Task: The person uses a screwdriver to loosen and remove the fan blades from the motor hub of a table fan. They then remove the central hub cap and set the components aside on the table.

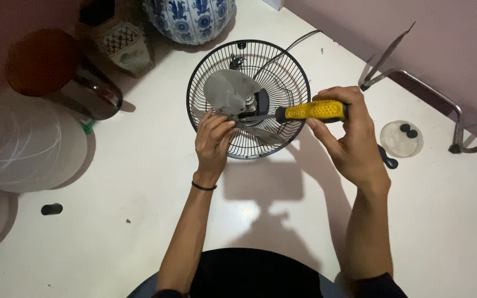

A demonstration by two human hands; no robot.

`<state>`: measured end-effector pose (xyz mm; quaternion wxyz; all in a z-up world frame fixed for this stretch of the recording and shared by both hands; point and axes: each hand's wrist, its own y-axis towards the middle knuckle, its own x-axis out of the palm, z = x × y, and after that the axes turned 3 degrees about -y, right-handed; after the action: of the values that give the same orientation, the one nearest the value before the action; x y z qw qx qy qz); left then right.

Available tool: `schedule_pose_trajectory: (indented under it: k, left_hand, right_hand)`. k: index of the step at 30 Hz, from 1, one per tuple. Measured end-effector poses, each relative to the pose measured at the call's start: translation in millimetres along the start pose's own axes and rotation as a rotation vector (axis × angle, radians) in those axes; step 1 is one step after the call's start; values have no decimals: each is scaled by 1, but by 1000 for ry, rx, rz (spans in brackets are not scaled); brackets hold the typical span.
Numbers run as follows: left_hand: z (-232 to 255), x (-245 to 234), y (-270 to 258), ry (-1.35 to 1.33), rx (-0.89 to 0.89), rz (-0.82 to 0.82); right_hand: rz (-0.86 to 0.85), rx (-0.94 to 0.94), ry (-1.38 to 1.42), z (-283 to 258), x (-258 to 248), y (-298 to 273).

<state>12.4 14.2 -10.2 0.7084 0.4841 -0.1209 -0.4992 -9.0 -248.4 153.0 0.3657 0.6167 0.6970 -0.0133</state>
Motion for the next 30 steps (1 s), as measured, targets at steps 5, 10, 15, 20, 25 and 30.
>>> schedule_pose_trajectory:
  k: [5,10,15,20,25,30]
  left_hand:
    - [0,0,-2,0,17,16]
    - [-5,3,-6,-63,-8,7]
    - [-6,3,-9,-36,14,-4]
    - [-4,2,-7,-37,18,-3]
    - [-3,2,-7,-46,5,-18]
    - [0,0,-3,-83,10,-6]
  right_hand:
    - [37,-44,-139,-2,-3,-2]
    - [-13,-9,-197,0,-2,-2]
    - [-37,-81,-87,2,1,-1]
    - [-74,-52,-38,-1,0,-5]
    - [-65,-72,-92,-1,0,-5]
    - [-22,-9,-176,-6,-1,-4]
